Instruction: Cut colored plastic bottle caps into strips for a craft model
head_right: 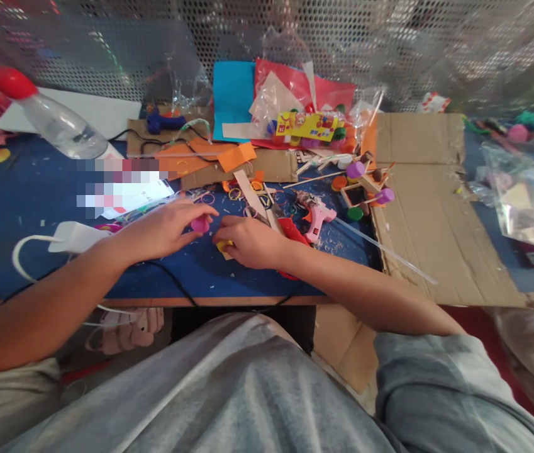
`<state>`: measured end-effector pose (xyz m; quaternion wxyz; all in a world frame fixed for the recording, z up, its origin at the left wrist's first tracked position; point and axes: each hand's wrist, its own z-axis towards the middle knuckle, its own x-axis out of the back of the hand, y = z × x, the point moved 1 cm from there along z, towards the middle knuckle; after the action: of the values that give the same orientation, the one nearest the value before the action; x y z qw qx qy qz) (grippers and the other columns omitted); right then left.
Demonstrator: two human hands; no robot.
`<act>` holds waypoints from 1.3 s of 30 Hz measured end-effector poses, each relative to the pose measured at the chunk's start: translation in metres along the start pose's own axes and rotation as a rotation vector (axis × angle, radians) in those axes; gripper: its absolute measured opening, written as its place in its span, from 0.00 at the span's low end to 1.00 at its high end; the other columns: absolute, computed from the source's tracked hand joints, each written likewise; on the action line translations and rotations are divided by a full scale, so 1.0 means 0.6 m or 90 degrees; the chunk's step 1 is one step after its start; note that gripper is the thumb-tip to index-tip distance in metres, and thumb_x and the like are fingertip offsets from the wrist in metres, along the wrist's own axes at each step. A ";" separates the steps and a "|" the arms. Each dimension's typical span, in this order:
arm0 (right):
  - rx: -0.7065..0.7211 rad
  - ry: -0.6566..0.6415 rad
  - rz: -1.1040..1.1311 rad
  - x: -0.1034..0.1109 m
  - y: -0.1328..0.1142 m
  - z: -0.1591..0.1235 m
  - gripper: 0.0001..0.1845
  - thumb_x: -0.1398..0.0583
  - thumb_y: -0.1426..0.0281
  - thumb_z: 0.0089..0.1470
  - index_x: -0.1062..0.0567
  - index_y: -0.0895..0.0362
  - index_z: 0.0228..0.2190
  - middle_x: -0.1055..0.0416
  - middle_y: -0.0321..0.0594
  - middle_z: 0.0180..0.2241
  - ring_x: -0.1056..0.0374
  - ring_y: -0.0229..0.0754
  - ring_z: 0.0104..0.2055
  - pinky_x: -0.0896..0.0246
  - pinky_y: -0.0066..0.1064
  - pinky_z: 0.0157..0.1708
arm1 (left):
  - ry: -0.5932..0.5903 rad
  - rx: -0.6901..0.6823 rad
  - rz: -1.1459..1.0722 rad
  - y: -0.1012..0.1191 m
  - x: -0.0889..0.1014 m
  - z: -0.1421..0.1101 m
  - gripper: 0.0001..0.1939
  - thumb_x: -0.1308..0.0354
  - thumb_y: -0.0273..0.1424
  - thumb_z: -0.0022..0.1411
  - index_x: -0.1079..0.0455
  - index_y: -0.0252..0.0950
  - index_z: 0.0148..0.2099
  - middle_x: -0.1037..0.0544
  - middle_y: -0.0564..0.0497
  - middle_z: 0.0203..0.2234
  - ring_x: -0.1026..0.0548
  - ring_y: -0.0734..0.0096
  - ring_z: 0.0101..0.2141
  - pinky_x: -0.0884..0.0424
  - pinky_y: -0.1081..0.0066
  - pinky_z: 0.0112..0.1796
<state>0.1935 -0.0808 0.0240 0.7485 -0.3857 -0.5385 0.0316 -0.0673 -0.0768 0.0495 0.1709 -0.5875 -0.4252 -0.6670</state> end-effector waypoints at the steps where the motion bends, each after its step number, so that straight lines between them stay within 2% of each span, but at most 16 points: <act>1: 0.008 -0.004 -0.022 -0.005 0.000 0.000 0.16 0.36 0.81 0.68 0.10 0.59 0.50 0.15 0.51 0.52 0.18 0.48 0.51 0.24 0.38 0.56 | 0.007 0.007 -0.010 0.002 -0.003 -0.009 0.25 0.41 0.28 0.73 0.23 0.40 0.69 0.12 0.41 0.52 0.15 0.49 0.56 0.21 0.53 0.60; 3: 0.035 -0.020 -0.056 -0.012 0.001 -0.003 0.15 0.36 0.80 0.70 0.10 0.59 0.50 0.15 0.53 0.53 0.18 0.51 0.53 0.23 0.42 0.60 | 0.011 0.031 -0.046 0.001 -0.013 -0.023 0.25 0.40 0.30 0.75 0.24 0.42 0.71 0.11 0.42 0.52 0.14 0.50 0.56 0.20 0.53 0.60; 6: 0.066 -0.028 -0.087 -0.017 0.002 -0.009 0.12 0.36 0.77 0.73 0.10 0.60 0.48 0.15 0.55 0.54 0.17 0.54 0.57 0.22 0.45 0.62 | 0.032 0.079 -0.102 -0.004 -0.028 -0.037 0.31 0.34 0.35 0.74 0.30 0.45 0.76 0.10 0.44 0.59 0.12 0.52 0.56 0.19 0.53 0.62; 9: 0.039 -0.022 -0.095 -0.015 0.001 -0.012 0.12 0.36 0.77 0.73 0.10 0.59 0.45 0.19 0.58 0.61 0.16 0.52 0.56 0.20 0.42 0.61 | 0.059 0.129 -0.145 -0.006 -0.035 -0.042 0.33 0.31 0.39 0.74 0.31 0.45 0.77 0.11 0.43 0.61 0.10 0.56 0.50 0.16 0.56 0.57; 12: 0.006 -0.033 -0.087 -0.013 0.001 -0.010 0.10 0.35 0.76 0.73 0.11 0.58 0.45 0.20 0.57 0.64 0.16 0.51 0.56 0.21 0.42 0.60 | 0.068 0.140 -0.163 -0.003 -0.040 -0.042 0.34 0.28 0.35 0.71 0.29 0.44 0.75 0.10 0.44 0.59 0.09 0.56 0.53 0.17 0.57 0.58; 17: 0.011 -0.066 -0.086 -0.014 0.002 0.001 0.07 0.35 0.77 0.72 0.15 0.58 0.42 0.16 0.50 0.49 0.18 0.50 0.51 0.25 0.38 0.54 | 0.094 0.141 -0.177 -0.004 -0.052 -0.042 0.30 0.28 0.35 0.70 0.26 0.43 0.72 0.08 0.46 0.56 0.09 0.54 0.55 0.17 0.56 0.60; 19: -0.004 -0.051 -0.084 -0.014 0.005 0.003 0.04 0.34 0.76 0.71 0.17 0.57 0.43 0.16 0.49 0.47 0.19 0.50 0.49 0.27 0.37 0.51 | 0.108 0.132 -0.159 -0.007 -0.055 -0.043 0.28 0.29 0.35 0.70 0.24 0.43 0.70 0.08 0.46 0.56 0.09 0.53 0.54 0.17 0.56 0.59; 21: -0.036 -0.016 -0.079 -0.012 0.009 0.004 0.07 0.33 0.75 0.70 0.18 0.57 0.48 0.16 0.49 0.48 0.19 0.51 0.49 0.28 0.37 0.51 | 0.126 0.127 -0.132 -0.009 -0.056 -0.044 0.26 0.30 0.35 0.70 0.22 0.44 0.68 0.09 0.46 0.55 0.10 0.54 0.51 0.18 0.56 0.57; 24: -0.059 0.025 -0.081 -0.009 0.015 0.007 0.17 0.34 0.75 0.69 0.22 0.56 0.58 0.15 0.51 0.53 0.18 0.54 0.54 0.27 0.40 0.55 | 0.148 0.144 -0.124 -0.011 -0.056 -0.044 0.24 0.30 0.36 0.71 0.20 0.44 0.66 0.09 0.46 0.57 0.11 0.54 0.49 0.17 0.58 0.55; 29: -0.069 0.018 -0.124 0.005 0.030 0.033 0.27 0.41 0.78 0.70 0.23 0.62 0.67 0.19 0.60 0.64 0.20 0.59 0.64 0.25 0.48 0.66 | 0.149 0.140 -0.091 -0.012 -0.059 -0.040 0.22 0.30 0.36 0.73 0.19 0.40 0.65 0.10 0.41 0.58 0.12 0.46 0.57 0.18 0.52 0.60; 33: -0.072 -0.025 -0.177 0.017 0.040 0.064 0.27 0.41 0.81 0.68 0.20 0.64 0.65 0.20 0.62 0.63 0.21 0.60 0.65 0.25 0.49 0.67 | 0.163 0.148 -0.080 -0.011 -0.062 -0.038 0.23 0.31 0.35 0.75 0.21 0.39 0.68 0.11 0.39 0.60 0.12 0.43 0.59 0.18 0.49 0.62; 36: -0.047 -0.063 -0.196 0.020 0.038 0.082 0.24 0.39 0.80 0.68 0.19 0.63 0.62 0.17 0.58 0.61 0.21 0.57 0.65 0.25 0.46 0.67 | 0.167 0.175 -0.106 -0.009 -0.063 -0.036 0.28 0.27 0.35 0.72 0.22 0.39 0.71 0.11 0.40 0.60 0.12 0.43 0.59 0.19 0.49 0.62; 39: -0.074 -0.091 -0.203 0.023 0.036 0.091 0.21 0.35 0.78 0.68 0.17 0.62 0.60 0.14 0.57 0.58 0.19 0.58 0.63 0.25 0.45 0.65 | 0.164 0.188 -0.133 -0.009 -0.064 -0.036 0.29 0.23 0.35 0.70 0.21 0.38 0.69 0.10 0.42 0.57 0.11 0.45 0.57 0.18 0.52 0.61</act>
<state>0.1618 -0.0297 0.0283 0.6802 -0.3347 -0.6457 -0.0915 -0.0751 -0.1006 0.0133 0.2377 -0.4187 -0.5516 -0.6812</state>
